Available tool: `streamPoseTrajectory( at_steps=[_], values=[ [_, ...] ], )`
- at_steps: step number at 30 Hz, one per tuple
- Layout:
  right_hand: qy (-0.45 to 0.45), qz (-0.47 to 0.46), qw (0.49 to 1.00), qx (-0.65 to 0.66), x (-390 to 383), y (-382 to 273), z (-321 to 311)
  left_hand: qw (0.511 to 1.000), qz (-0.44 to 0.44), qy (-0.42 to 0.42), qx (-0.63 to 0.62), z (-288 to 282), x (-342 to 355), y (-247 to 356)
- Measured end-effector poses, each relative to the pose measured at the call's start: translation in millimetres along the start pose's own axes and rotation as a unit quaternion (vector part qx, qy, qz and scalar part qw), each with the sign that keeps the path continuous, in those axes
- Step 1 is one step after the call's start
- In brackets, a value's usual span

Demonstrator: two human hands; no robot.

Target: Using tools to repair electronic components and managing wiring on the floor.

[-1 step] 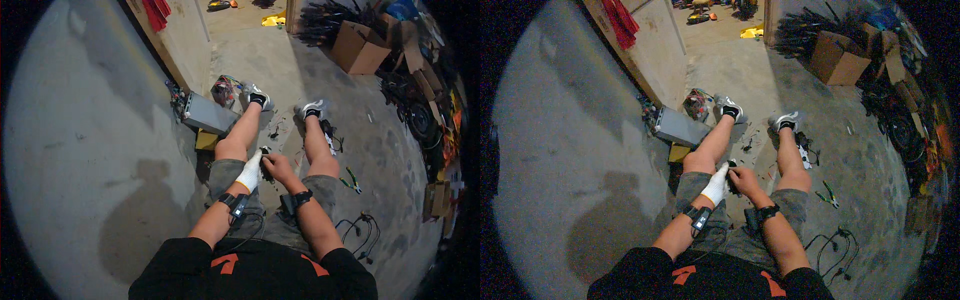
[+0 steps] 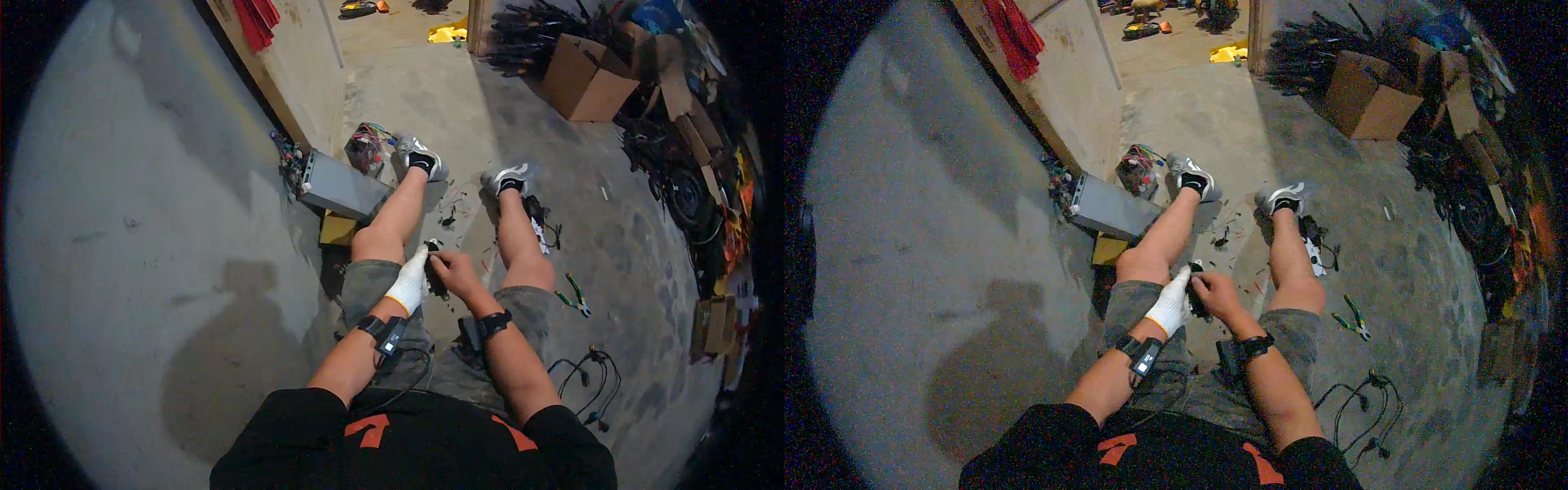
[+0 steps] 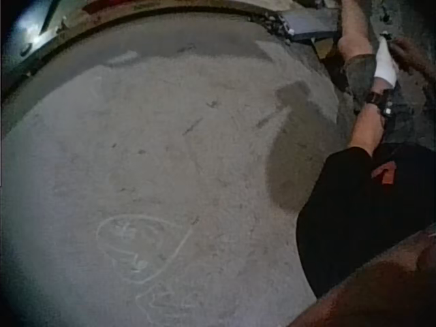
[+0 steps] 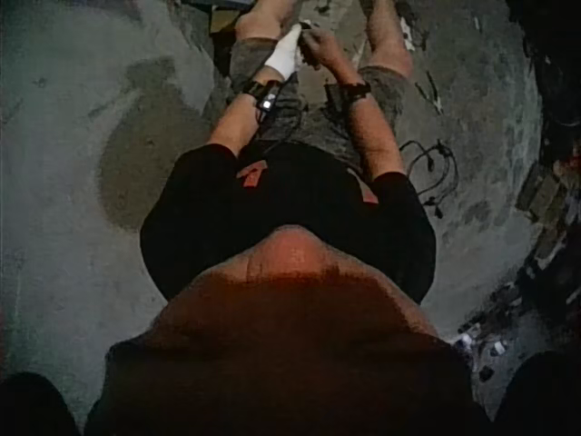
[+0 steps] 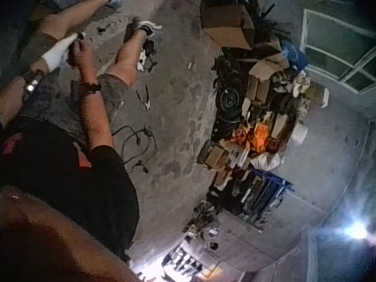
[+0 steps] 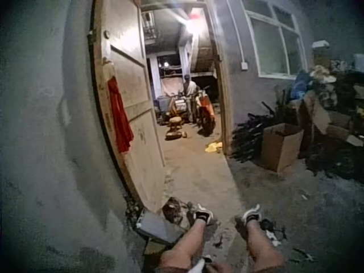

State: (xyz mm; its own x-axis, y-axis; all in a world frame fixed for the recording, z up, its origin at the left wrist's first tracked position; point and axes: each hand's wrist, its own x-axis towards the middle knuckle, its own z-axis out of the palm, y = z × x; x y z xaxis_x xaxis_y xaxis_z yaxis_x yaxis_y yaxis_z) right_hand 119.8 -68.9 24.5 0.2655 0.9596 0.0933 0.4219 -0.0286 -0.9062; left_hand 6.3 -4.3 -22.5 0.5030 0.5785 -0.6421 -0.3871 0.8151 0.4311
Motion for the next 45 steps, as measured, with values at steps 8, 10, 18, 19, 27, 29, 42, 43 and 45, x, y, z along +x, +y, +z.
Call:
streamPoseTrajectory(
  at_steps=[8, 10, 18, 19, 27, 29, 42, 43, 45],
  values=[
    [0.275, 0.235, 0.888, 0.286, 26, 29, -63, 0.993, 0.005, 0.077, 0.092, -12, 14, -6],
    [0.338, 0.252, 0.778, 0.466, 27, 26, -80, 0.987, 0.011, 0.102, 0.121, -16, 17, -5],
    [0.385, 0.208, 0.684, 0.583, 20, 80, -71, 0.984, 0.01, 0.092, 0.149, -6, 16, -11],
    [0.376, 0.218, 0.695, 0.573, 22, 71, -56, 0.986, 0.017, 0.091, 0.141, -12, 19, -12],
    [0.321, 0.159, 0.839, 0.409, 26, 69, -36, 0.996, 0.016, 0.056, 0.064, -9, 16, -9],
    [0.283, 0.135, 0.907, 0.282, 19, 51, -26, 0.997, -0.002, 0.062, 0.042, 7, -6, -5],
    [0.333, 0.075, 0.898, 0.279, 20, 8, -61, 1.0, -0.016, 0.013, 0.004, -18, 15, -3],
    [0.333, 0.061, 0.896, 0.288, 21, 5, -60, 1.0, -0.014, 0.013, 0.006, -20, 17, -3],
    [0.345, 0.038, 0.889, 0.301, 19, 7, -60, 0.999, -0.035, -0.004, 0.0, -9, 9, -3]
  ],
)
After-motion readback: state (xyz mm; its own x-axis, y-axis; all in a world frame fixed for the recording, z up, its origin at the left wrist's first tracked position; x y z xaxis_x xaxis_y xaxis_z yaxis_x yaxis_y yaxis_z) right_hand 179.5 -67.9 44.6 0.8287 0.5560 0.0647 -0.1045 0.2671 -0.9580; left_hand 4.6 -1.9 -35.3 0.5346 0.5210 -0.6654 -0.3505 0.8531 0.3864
